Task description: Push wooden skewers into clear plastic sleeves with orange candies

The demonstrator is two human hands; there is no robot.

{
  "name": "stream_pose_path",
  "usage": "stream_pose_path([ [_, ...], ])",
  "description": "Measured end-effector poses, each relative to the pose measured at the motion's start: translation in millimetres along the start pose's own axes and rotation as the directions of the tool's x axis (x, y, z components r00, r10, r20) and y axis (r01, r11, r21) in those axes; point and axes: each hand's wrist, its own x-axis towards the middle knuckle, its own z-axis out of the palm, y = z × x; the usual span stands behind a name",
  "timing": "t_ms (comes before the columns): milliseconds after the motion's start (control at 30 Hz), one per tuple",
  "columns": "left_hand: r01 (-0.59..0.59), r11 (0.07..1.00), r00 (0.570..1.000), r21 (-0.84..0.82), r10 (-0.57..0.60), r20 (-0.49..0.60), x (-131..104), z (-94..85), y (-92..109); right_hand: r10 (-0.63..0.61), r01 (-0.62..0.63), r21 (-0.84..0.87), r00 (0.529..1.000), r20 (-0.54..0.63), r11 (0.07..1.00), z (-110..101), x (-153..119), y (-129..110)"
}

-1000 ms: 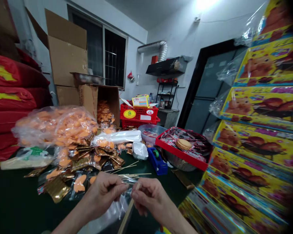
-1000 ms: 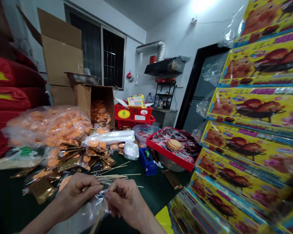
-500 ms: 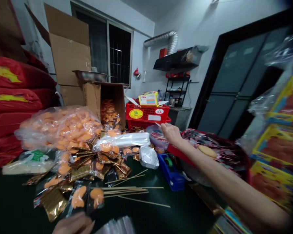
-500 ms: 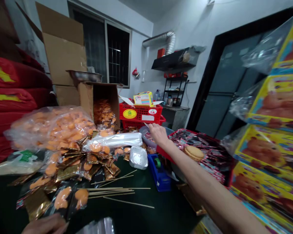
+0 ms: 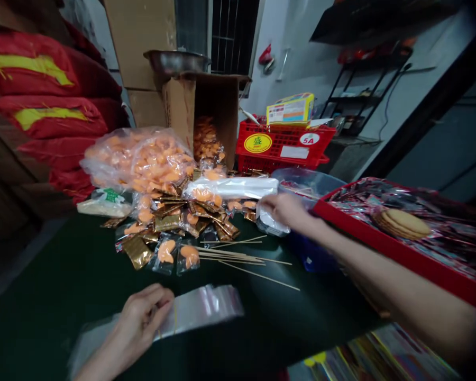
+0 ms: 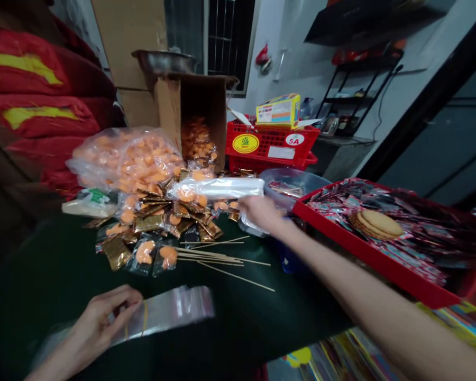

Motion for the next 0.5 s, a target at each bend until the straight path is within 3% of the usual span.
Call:
stream_pose_path([
  [100, -0.099, 0.995, 0.992, -0.028, 0.101, 0.076, 10, 11.1, 8, -0.167, 0.167, 0.011, 0.978, 0.124, 0.986, 38, -53, -63],
  [200, -0.172, 0.985, 0.978, -0.017, 0.173, 0.119, 18, 15.5, 14, -0.178, 0.184, -0.028, 0.975, 0.135, 0.983, 64, -75, -93],
  [300, -0.183, 0.983, 0.973, -0.013, 0.183, 0.139, 22, 13.1, 16, -0.184, 0.193, -0.052, 0.973, 0.141, 0.98, 69, -67, -91],
  [500, -0.153, 0.987, 0.985, -0.042, 0.156, 0.079, 20, 3.7, 8, -0.254, 0.264, -0.047, 0.954, 0.158, 0.963, 68, -48, -71],
])
